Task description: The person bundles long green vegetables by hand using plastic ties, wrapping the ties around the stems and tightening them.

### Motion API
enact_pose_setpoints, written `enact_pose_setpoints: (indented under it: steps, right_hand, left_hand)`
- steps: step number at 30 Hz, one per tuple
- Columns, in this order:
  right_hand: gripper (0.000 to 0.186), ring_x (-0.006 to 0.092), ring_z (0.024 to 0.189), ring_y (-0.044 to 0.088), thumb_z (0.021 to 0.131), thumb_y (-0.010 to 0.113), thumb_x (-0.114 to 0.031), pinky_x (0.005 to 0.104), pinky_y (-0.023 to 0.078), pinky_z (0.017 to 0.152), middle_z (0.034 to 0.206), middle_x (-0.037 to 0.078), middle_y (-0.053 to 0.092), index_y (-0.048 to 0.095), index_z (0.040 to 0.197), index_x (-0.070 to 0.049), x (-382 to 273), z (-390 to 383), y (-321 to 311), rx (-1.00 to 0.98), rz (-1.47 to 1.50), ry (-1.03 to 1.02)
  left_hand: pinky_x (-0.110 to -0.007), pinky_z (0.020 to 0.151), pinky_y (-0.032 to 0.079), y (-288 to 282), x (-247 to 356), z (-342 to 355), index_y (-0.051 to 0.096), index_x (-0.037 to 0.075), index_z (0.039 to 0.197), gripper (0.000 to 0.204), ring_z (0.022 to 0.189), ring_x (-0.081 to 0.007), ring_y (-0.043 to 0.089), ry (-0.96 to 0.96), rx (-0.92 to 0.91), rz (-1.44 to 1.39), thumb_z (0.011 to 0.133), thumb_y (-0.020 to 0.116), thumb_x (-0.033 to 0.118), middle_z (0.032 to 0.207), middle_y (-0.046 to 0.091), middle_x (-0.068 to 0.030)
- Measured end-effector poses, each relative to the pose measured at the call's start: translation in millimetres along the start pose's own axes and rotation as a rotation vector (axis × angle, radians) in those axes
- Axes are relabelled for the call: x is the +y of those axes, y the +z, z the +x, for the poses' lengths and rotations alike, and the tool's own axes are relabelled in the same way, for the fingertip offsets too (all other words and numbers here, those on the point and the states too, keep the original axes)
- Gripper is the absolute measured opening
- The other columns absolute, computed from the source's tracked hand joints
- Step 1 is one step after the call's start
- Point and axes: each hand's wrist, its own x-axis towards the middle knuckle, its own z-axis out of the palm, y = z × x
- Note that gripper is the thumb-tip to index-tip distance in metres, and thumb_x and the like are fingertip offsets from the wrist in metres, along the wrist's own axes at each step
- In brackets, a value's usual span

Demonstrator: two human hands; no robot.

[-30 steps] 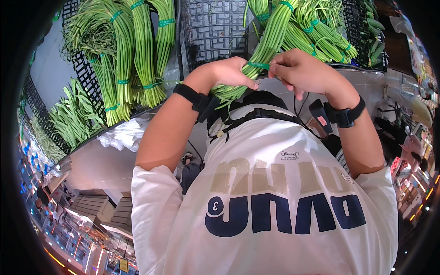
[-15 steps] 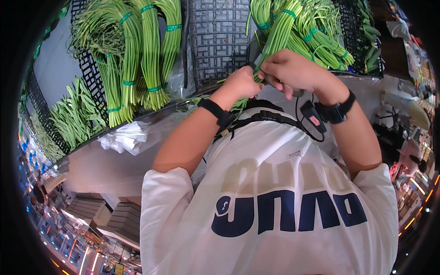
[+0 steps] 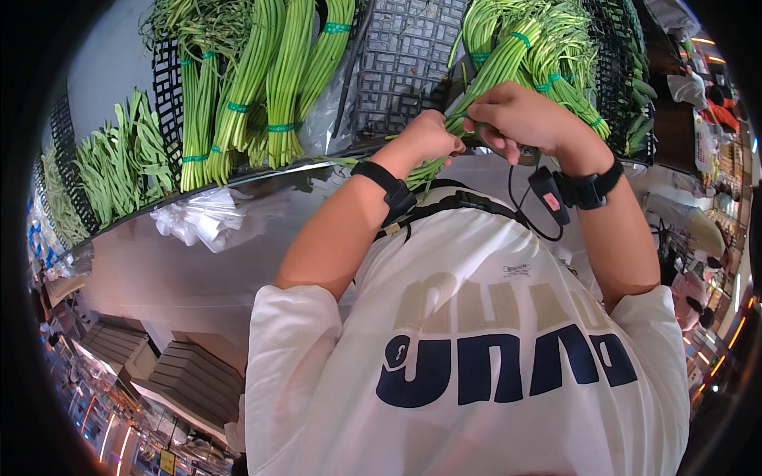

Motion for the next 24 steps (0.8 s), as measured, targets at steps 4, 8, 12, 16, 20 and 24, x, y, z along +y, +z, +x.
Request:
enact_pose_setpoints:
  steps: [4,8,12,16,20,24]
  right_hand:
    - [0.033,0.0099,0.041,0.049,0.105,0.051,-0.022,0.0251,0.045,0.04,0.056,0.002,0.053,0.068,0.098,0.006,15,-14,0,0.006,0.049,0.05]
    - [0.032,0.0106,0.04,0.05,0.104,0.052,-0.021,0.0253,0.045,0.04,0.055,0.002,0.054,0.069,0.098,0.006,30,-15,3,0.029,0.049,0.047]
    - [0.031,0.0113,0.04,0.052,0.103,0.053,-0.021,0.0259,0.045,0.039,0.056,0.002,0.055,0.069,0.097,0.005,50,-14,6,0.052,0.083,0.067]
    - [0.029,0.0113,0.041,0.053,0.102,0.054,-0.02,0.0262,0.046,0.04,0.056,0.002,0.056,0.069,0.098,0.005,69,-12,5,0.071,0.159,0.099]
    - [0.029,0.0096,0.046,0.053,0.102,0.054,-0.021,0.0269,0.049,0.041,0.058,0.0,0.053,0.069,0.096,0.003,89,-6,5,0.062,0.192,0.083]
    - [0.03,0.0094,0.048,0.053,0.102,0.055,-0.022,0.0278,0.051,0.043,0.059,-0.001,0.052,0.069,0.094,0.002,90,-14,0,0.099,0.198,0.024]
  left_hand:
    - [-0.031,0.055,0.053,-5,2,-1,0.07,-0.006,0.096,0.018,0.063,-0.0171,0.066,-0.08,-0.012,0.146,0.081,0.077,0.001,0.08,0.07,-0.0113]
    - [-0.03,0.06,0.053,-8,14,-5,0.076,-0.001,0.097,0.014,0.07,-0.0155,0.065,-0.137,-0.071,0.079,0.084,0.076,0.004,0.086,0.072,-0.0084]
    - [-0.03,0.061,0.051,-16,33,-18,0.075,0.0,0.094,0.013,0.068,-0.0145,0.063,-0.152,-0.092,0.036,0.085,0.078,0.009,0.083,0.07,-0.0063]
    - [-0.027,0.061,0.049,-16,43,-24,0.072,0.003,0.09,0.013,0.066,-0.0136,0.061,-0.216,-0.172,-0.019,0.087,0.078,0.015,0.079,0.067,-0.0031]
    - [-0.027,0.061,0.048,-15,44,-23,0.071,0.004,0.095,0.015,0.067,-0.0119,0.06,-0.21,-0.223,-0.059,0.088,0.077,0.015,0.083,0.066,-0.0021]
    - [-0.027,0.06,0.048,-11,41,-19,0.071,0.004,0.097,0.015,0.068,-0.0105,0.059,-0.246,-0.215,-0.125,0.089,0.077,0.015,0.083,0.065,-0.0014]
